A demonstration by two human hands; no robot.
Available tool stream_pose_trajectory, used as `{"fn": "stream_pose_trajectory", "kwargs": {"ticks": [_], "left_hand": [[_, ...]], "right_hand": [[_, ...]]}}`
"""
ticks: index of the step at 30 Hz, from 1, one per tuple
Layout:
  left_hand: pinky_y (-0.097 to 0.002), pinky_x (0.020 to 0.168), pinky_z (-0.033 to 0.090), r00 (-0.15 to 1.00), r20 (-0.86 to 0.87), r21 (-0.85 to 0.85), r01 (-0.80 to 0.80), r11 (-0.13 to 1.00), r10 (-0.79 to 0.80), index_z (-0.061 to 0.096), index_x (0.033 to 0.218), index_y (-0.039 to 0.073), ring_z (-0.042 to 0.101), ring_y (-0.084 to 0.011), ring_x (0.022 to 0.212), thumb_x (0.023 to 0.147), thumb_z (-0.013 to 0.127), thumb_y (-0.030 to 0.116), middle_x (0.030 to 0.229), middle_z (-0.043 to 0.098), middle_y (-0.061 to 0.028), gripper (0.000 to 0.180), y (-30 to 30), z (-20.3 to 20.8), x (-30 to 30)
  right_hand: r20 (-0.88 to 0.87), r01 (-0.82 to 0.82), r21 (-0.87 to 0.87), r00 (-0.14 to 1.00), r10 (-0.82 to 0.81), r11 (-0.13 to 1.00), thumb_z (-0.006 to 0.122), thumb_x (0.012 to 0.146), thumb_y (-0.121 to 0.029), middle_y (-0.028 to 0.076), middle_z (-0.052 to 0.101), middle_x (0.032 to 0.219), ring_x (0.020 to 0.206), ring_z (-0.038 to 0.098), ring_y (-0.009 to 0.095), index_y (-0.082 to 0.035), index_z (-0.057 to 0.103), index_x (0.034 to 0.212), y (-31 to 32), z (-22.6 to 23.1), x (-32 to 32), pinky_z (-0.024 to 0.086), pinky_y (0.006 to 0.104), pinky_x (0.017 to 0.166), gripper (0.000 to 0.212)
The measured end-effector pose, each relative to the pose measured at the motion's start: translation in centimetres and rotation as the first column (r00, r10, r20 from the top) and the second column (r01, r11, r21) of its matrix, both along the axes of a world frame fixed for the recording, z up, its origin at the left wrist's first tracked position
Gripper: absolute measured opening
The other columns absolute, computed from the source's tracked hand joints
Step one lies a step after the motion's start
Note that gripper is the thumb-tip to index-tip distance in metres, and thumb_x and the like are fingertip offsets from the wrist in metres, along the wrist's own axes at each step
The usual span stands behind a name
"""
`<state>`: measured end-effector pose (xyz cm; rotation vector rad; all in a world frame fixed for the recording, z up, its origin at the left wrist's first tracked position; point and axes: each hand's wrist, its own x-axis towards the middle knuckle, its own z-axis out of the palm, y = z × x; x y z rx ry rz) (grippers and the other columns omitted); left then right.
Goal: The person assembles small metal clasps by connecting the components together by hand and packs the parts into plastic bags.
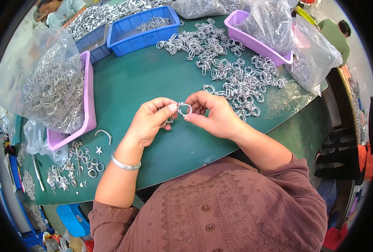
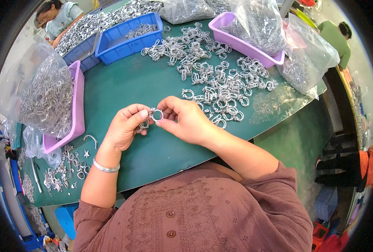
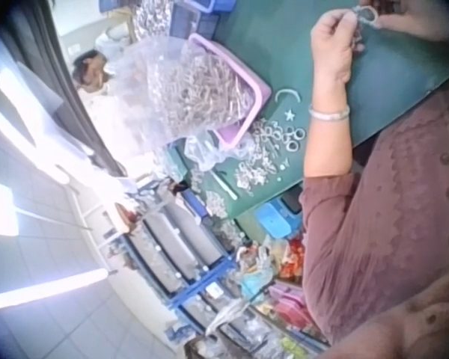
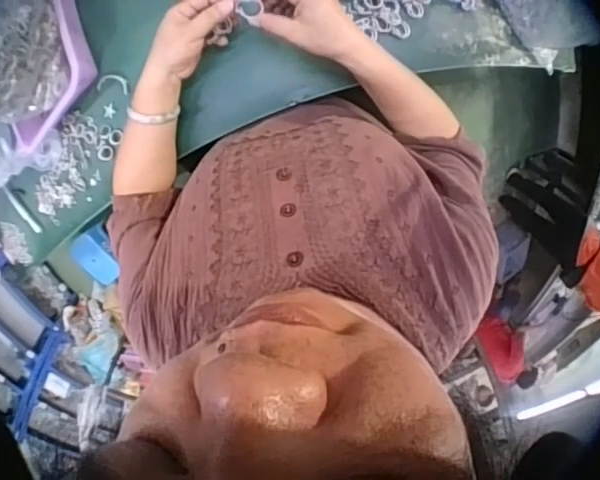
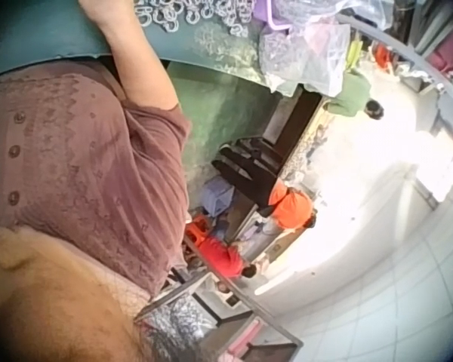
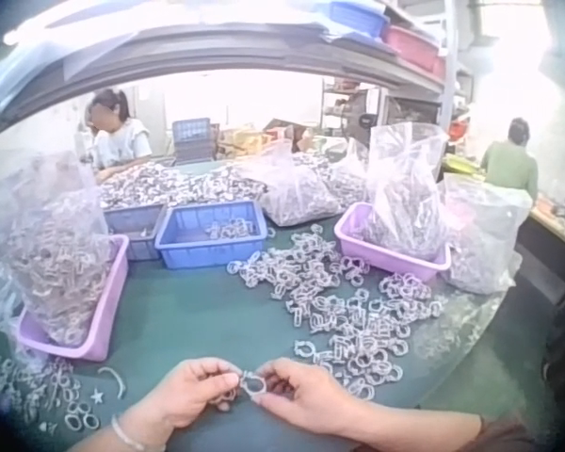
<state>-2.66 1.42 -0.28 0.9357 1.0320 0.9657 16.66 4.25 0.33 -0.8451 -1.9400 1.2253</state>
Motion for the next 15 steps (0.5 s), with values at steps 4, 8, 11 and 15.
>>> {"fn": "stream_pose_trajectory", "kwargs": {"ticks": [4,8,11,15], "left_hand": [[-0.0187,0.053,0.044,1.000,-0.012,-0.015,-0.010,1.000,0.010,0.059,0.089,0.006,0.055,-0.0073,0.067,0.082,0.059,0.018,0.076,0.060,-0.0015,0.014,0.10,-0.02,0.15],[-0.0187,0.053,0.044,1.000,0.004,-0.011,-0.007,1.000,0.007,0.058,0.089,0.006,0.054,-0.0071,0.066,0.081,0.060,0.017,0.076,0.060,-0.0015,0.013,0.04,-0.03,0.12],[-0.0185,0.053,0.043,0.999,0.029,0.011,-0.022,1.000,0.021,0.058,0.089,0.006,0.054,-0.0069,0.065,0.081,0.060,0.016,0.077,0.060,-0.0017,0.013,0.05,-0.20,0.15],[-0.0182,0.053,0.044,0.998,0.036,0.016,-0.053,0.998,0.053,0.058,0.090,0.006,0.054,-0.0068,0.066,0.081,0.061,0.014,0.078,0.060,-0.0014,0.012,-0.04,-0.15,0.21]], "right_hand": [[-0.006,-0.030,-0.136,1.000,0.029,0.990,0.065,0.074,-0.004,0.001,0.058,0.080,0.072,0.054,0.007,0.002,0.053,0.097,0.27,0.00,0.02,0.044,0.0207,0.063,0.026],[-0.058,-0.055,-0.205,0.997,0.044,0.977,0.064,0.075,-0.003,0.002,0.058,0.081,0.073,0.054,0.006,0.001,0.052,0.098,0.24,-0.18,-0.04,0.044,0.0203,0.065,0.027],[-0.149,-0.084,-0.285,0.988,0.042,0.955,0.063,0.076,-0.003,0.003,0.058,0.080,0.072,0.055,0.007,0.002,0.052,0.098,0.22,-0.05,-0.18,0.045,0.0202,0.065,0.026],[-0.265,-0.127,-0.490,0.964,-0.009,0.863,0.061,0.077,-0.004,0.004,0.059,0.080,0.073,0.056,0.008,0.004,0.053,0.099,0.42,0.25,-0.05,0.046,0.0201,0.068,0.024]]}}
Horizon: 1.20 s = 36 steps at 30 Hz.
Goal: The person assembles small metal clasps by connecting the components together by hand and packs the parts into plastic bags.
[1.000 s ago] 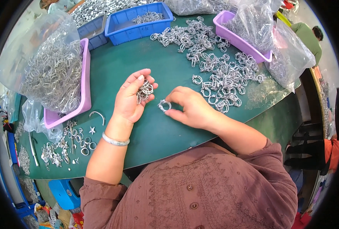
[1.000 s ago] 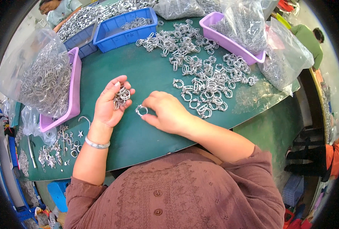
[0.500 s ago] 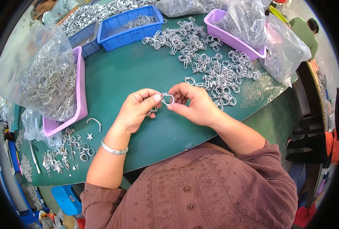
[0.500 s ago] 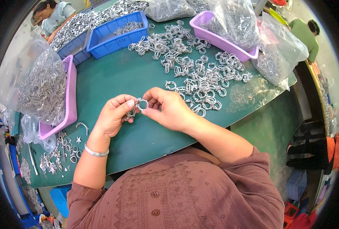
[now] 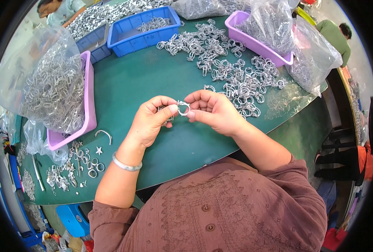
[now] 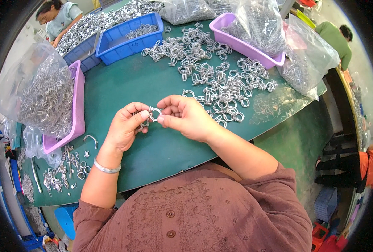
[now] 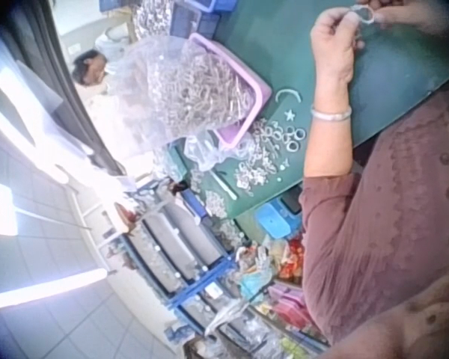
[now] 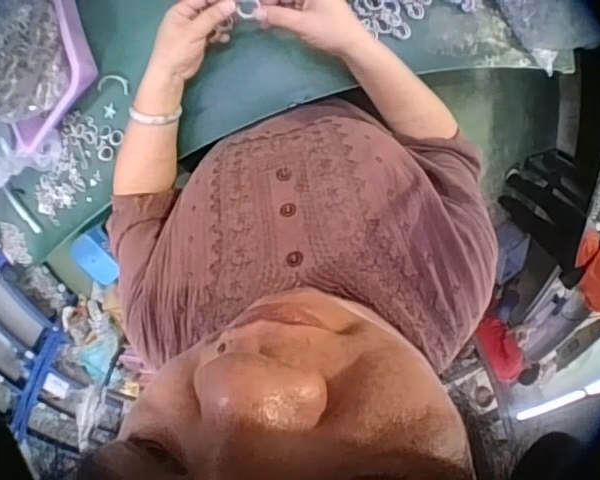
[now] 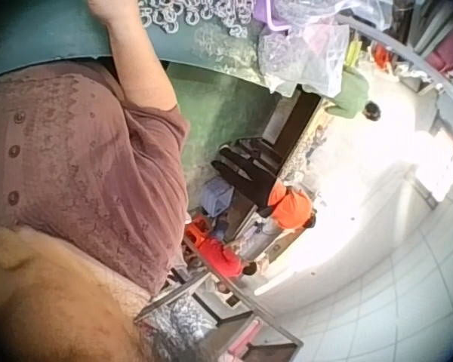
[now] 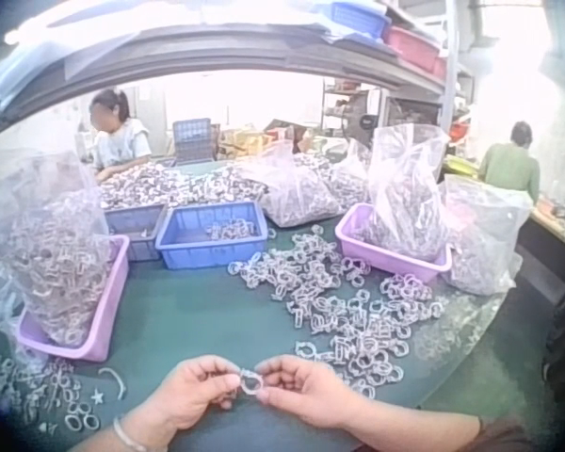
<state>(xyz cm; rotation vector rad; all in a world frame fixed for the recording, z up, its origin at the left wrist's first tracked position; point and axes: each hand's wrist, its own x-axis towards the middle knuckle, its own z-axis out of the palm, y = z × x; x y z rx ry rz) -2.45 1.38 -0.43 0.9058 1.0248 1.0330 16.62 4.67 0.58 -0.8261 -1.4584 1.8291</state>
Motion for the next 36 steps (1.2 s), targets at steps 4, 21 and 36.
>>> {"fn": "stream_pose_trajectory", "kwargs": {"ticks": [4,21,36], "left_hand": [[-0.0186,0.055,0.045,1.000,0.003,0.088,-0.029,0.996,0.029,0.057,0.095,0.005,0.054,-0.0070,0.069,0.079,0.062,0.010,0.082,0.059,-0.0009,0.017,0.0,-0.2,0.1],[-0.0218,0.070,0.042,0.987,-0.152,0.317,0.006,0.949,0.045,0.062,0.097,0.004,0.051,-0.0083,0.077,0.074,0.066,0.003,0.086,0.054,-0.0005,0.023,-0.3,-0.3,0.7],[-0.0210,0.067,0.043,0.991,-0.130,0.422,0.025,0.906,0.034,0.060,0.101,0.005,0.052,-0.0087,0.078,0.074,0.064,0.001,0.089,0.056,-0.0012,0.027,-0.2,0.1,0.5]], "right_hand": [[0.033,-0.017,-0.023,0.999,0.017,1.000,0.060,0.078,-0.004,0.004,0.059,0.080,0.074,0.055,0.008,0.004,0.055,0.097,0.1,0.0,0.2,0.045,0.0199,0.067,0.021],[0.039,0.096,0.900,0.954,-0.298,0.425,0.063,0.065,0.006,0.011,0.054,0.087,0.074,0.056,0.026,-0.003,0.054,0.088,0.0,-0.5,0.3,0.046,0.0314,0.063,0.026],[-0.005,0.131,0.893,0.960,-0.281,0.431,0.062,0.066,0.006,0.012,0.054,0.088,0.073,0.055,0.026,-0.002,0.052,0.095,-0.3,0.5,0.0,0.046,0.0319,0.064,0.032]]}}
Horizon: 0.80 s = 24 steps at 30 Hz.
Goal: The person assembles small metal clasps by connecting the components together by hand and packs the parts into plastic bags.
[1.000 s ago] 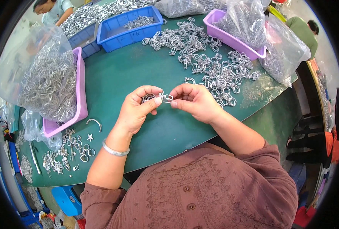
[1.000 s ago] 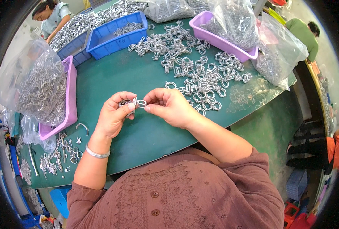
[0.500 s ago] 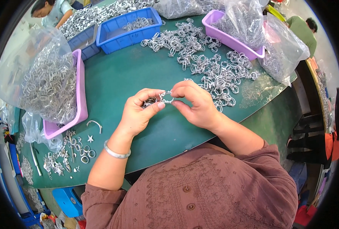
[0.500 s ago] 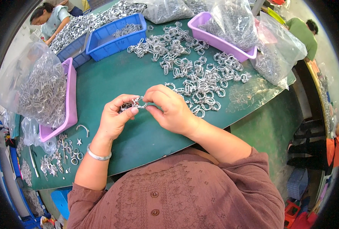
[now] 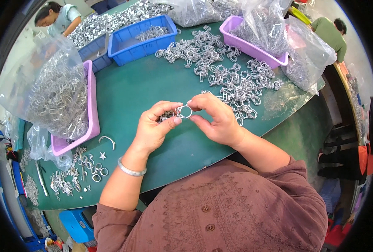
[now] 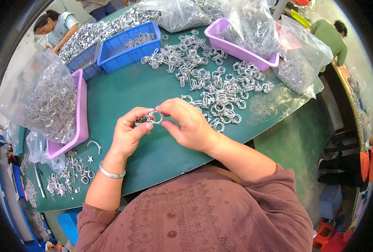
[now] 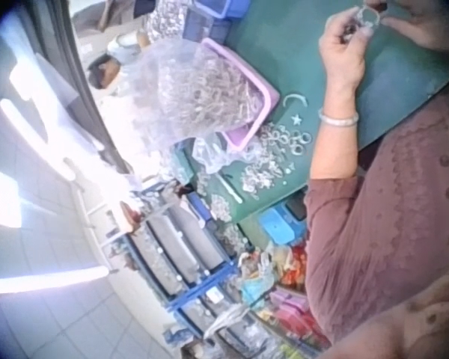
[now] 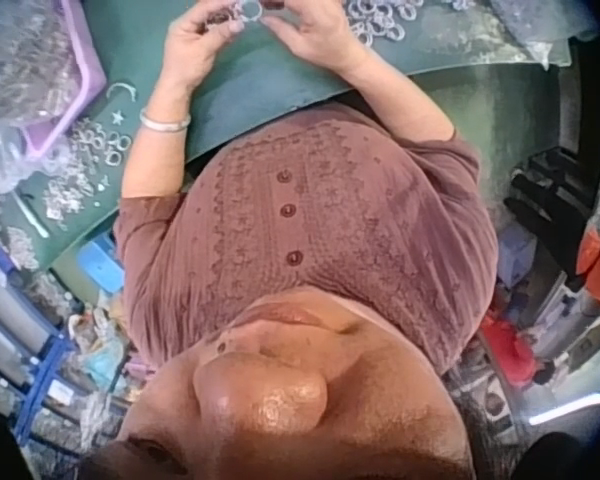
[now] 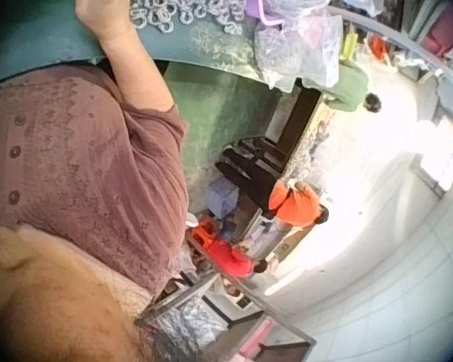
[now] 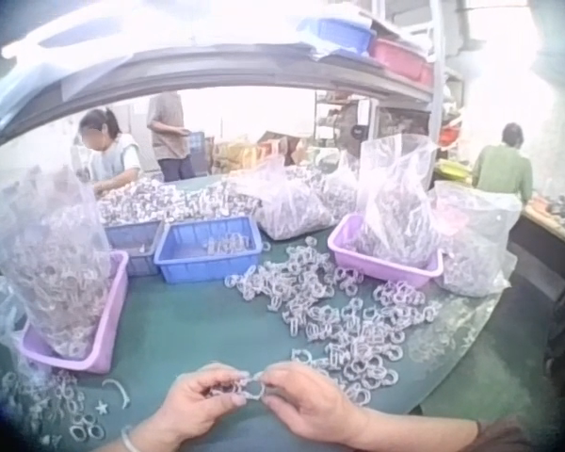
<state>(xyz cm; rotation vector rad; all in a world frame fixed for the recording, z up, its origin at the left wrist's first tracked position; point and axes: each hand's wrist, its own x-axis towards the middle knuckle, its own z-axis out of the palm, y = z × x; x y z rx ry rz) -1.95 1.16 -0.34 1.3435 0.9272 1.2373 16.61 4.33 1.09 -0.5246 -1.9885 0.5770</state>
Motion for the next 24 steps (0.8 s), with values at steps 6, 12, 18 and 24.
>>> {"fn": "stream_pose_trajectory", "kwargs": {"ticks": [6,12,18,24], "left_hand": [[-0.0224,0.061,0.046,0.987,0.153,-0.105,0.066,0.992,-0.049,0.058,0.104,0.006,0.054,-0.0098,0.077,0.078,0.061,0.004,0.091,0.059,-0.0022,0.027,-0.6,0.1,0.7],[-0.0233,0.062,0.048,0.940,0.312,-0.076,0.171,0.982,-0.139,0.053,0.109,0.006,0.057,-0.0126,0.082,0.084,0.054,0.008,0.096,0.059,-0.0039,0.025,-1.4,1.7,1.7],[-0.0232,0.061,0.048,0.939,0.304,-0.030,0.180,0.983,-0.163,0.052,0.110,0.005,0.057,-0.0118,0.083,0.083,0.056,0.010,0.096,0.059,-0.0031,0.028,-3.1,3.8,2.9],[-0.0221,0.061,0.047,0.904,0.344,0.062,0.249,0.967,-0.255,0.051,0.112,0.006,0.056,-0.0109,0.084,0.085,0.053,0.011,0.097,0.058,-0.0023,0.028,-5.1,5.2,4.3]], "right_hand": [[-0.031,0.012,-0.025,0.999,-0.013,1.000,0.063,0.067,0.004,0.012,0.055,0.085,0.072,0.055,0.025,-0.002,0.052,0.096,-0.8,0.4,0.4,0.045,0.0320,0.063,0.031],[-0.099,0.025,0.009,0.995,-0.024,1.000,0.064,0.068,0.004,0.011,0.055,0.086,0.072,0.057,0.024,-0.002,0.052,0.096,-2.1,2.4,1.1,0.046,0.0314,0.063,0.031],[-0.148,0.050,0.062,0.988,-0.040,0.997,0.064,0.068,0.003,0.011,0.055,0.085,0.072,0.057,0.023,-0.001,0.053,0.094,-4.1,4.1,2.2,0.047,0.0301,0.062,0.029],[-0.223,0.039,0.129,0.975,-0.009,0.991,0.064,0.067,0.006,0.010,0.055,0.083,0.072,0.057,0.022,-0.001,0.054,0.094,-6.4,5.3,3.3,0.047,0.0293,0.063,0.030]]}}
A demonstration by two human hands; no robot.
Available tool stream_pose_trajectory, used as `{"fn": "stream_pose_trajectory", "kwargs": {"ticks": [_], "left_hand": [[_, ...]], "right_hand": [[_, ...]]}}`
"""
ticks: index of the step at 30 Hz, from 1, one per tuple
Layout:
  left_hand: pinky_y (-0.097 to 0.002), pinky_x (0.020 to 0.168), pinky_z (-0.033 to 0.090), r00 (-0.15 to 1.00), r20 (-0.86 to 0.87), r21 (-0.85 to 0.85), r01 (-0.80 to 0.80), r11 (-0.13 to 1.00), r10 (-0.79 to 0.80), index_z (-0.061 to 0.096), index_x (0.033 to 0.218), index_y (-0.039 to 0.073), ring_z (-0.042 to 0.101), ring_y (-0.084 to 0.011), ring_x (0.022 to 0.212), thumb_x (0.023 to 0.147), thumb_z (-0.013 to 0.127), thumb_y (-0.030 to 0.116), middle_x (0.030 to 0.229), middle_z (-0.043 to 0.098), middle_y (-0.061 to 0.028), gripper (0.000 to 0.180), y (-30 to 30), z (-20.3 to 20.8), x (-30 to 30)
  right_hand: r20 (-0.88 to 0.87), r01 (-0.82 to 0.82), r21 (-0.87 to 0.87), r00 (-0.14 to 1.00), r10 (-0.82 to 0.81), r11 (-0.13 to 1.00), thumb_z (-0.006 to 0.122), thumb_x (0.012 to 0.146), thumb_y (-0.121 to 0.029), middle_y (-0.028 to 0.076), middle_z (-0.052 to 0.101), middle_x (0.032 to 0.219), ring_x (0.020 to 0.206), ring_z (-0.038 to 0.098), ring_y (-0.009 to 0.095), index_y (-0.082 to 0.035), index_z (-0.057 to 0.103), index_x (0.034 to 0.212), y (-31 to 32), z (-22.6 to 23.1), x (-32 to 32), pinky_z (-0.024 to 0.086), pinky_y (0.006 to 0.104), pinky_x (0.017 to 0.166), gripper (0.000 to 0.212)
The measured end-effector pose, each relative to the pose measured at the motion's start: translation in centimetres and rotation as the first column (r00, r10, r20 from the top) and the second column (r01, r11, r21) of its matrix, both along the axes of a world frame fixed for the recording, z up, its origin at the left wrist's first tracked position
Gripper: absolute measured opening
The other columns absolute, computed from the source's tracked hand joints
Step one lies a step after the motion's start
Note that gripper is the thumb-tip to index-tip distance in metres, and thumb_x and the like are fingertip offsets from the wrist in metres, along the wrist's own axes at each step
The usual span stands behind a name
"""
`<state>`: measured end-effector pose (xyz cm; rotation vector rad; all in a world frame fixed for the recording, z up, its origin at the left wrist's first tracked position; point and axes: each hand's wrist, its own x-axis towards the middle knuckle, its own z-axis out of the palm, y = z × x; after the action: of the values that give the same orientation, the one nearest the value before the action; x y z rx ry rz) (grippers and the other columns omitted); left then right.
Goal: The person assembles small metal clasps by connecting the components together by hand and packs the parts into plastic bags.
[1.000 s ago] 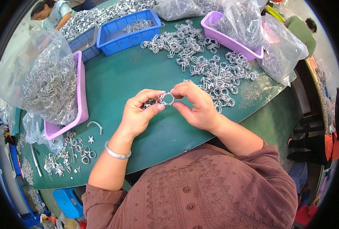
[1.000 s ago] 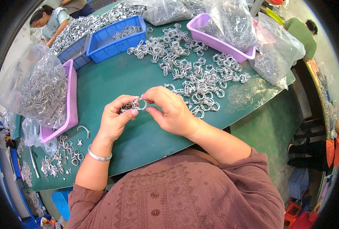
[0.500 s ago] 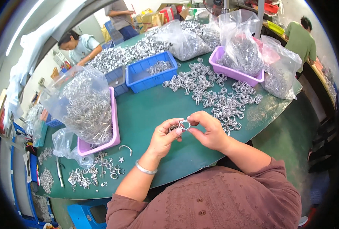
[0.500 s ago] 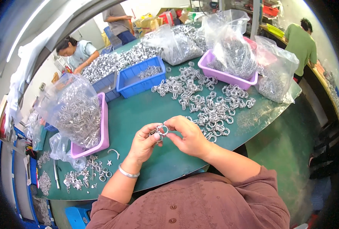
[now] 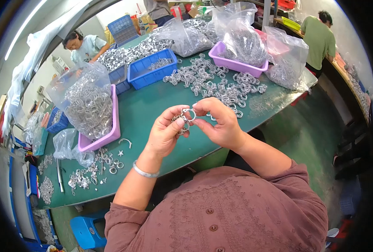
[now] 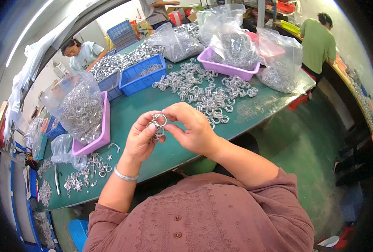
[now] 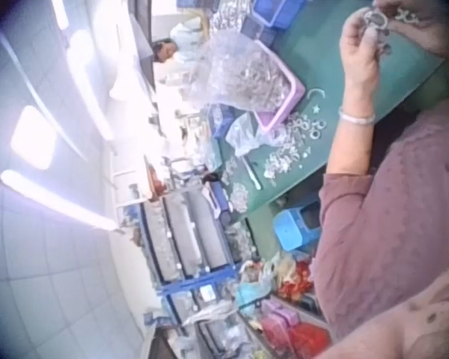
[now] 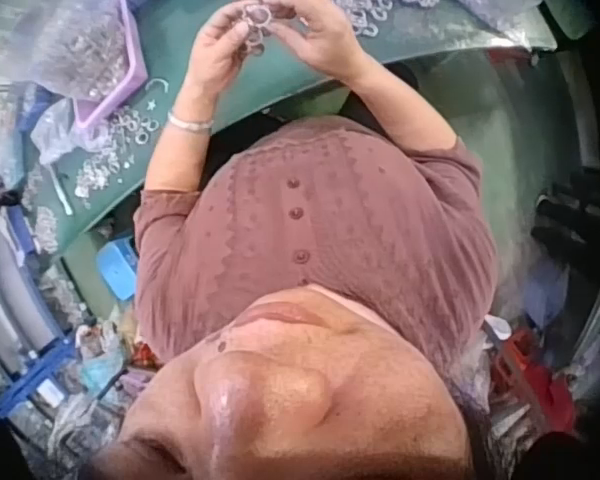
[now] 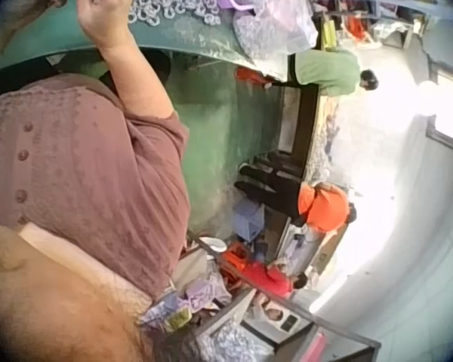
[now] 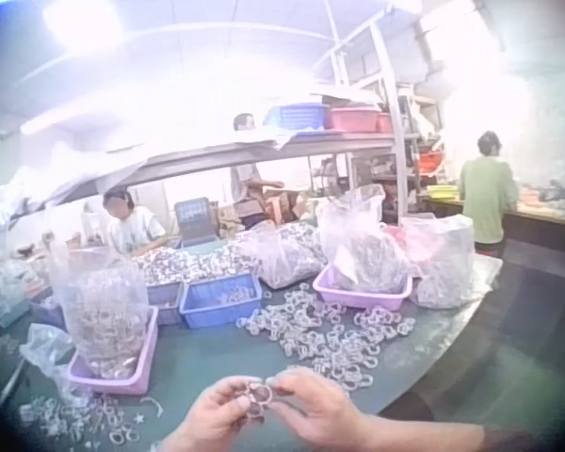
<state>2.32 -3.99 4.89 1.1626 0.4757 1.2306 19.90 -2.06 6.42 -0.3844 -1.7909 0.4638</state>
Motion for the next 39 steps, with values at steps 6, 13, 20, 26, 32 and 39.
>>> {"fn": "stream_pose_trajectory", "kwargs": {"ticks": [6,13,20,26,32,39], "left_hand": [[-0.0232,0.060,0.048,1.000,-0.009,-0.006,0.000,1.000,0.000,0.051,0.112,0.006,0.055,-0.0113,0.080,0.085,0.054,0.012,0.095,0.057,-0.0033,0.028,-2.2,0.5,1.0],[-0.0246,0.060,0.048,1.000,-0.029,-0.012,0.002,1.000,-0.002,0.050,0.113,0.005,0.055,-0.0118,0.078,0.085,0.053,0.012,0.096,0.057,-0.0044,0.029,-3.1,0.8,1.7],[-0.0232,0.061,0.047,0.998,-0.011,-0.032,0.053,0.998,-0.054,0.050,0.115,0.006,0.054,-0.0102,0.083,0.088,0.050,0.013,0.095,0.057,-0.0025,0.028,-3.4,1.2,2.3],[-0.0245,0.060,0.047,0.998,0.025,-0.087,0.066,0.994,-0.064,0.051,0.114,0.005,0.054,-0.0101,0.081,0.088,0.049,0.013,0.095,0.057,-0.0022,0.027,-3.4,0.9,2.8],[-0.0236,0.057,0.047,0.993,0.087,-0.136,0.095,0.986,-0.083,0.052,0.112,0.005,0.056,-0.0102,0.076,0.089,0.047,0.015,0.094,0.058,-0.0028,0.025,-3.4,1.0,3.5],[-0.0210,0.052,0.046,0.994,-0.067,-0.147,0.078,0.986,-0.088,0.055,0.093,0.005,0.056,-0.0102,0.066,0.090,0.045,0.026,0.082,0.060,-0.0062,0.023,-3.0,1.4,3.8]], "right_hand": [[-0.004,0.003,0.077,1.000,-0.003,0.997,0.065,0.065,0.006,0.010,0.055,0.083,0.070,0.055,0.022,-0.002,0.054,0.094,-2.0,0.2,1.1,0.046,0.0296,0.061,0.032],[-0.007,0.021,0.084,1.000,-0.020,0.996,0.066,0.066,0.004,0.010,0.055,0.082,0.071,0.055,0.022,-0.003,0.054,0.093,-3.0,0.5,1.9,0.046,0.0302,0.061,0.031],[-0.003,0.040,0.111,0.999,-0.040,0.993,0.068,0.066,0.000,0.009,0.056,0.081,0.073,0.055,0.024,-0.005,0.058,0.084,-3.4,0.7,2.7,0.046,0.0308,0.062,0.022],[0.009,0.084,0.159,0.996,-0.087,0.984,0.069,0.065,-0.002,0.010,0.055,0.081,0.072,0.055,0.025,-0.005,0.057,0.085,-3.3,0.4,3.0,0.046,0.0316,0.062,0.024],[0.018,0.084,0.188,0.996,-0.089,0.978,0.069,0.064,-0.003,0.010,0.055,0.079,0.071,0.054,0.027,-0.004,0.057,0.083,-3.3,0.6,3.3,0.045,0.0314,0.061,0.023],[-0.043,-0.138,-0.380,0.990,0.132,0.915,0.063,0.077,-0.008,0.004,0.058,0.069,0.062,0.055,0.012,-0.001,0.057,0.079,-3.5,0.8,4.0,0.043,0.0235,0.058,0.010]]}}
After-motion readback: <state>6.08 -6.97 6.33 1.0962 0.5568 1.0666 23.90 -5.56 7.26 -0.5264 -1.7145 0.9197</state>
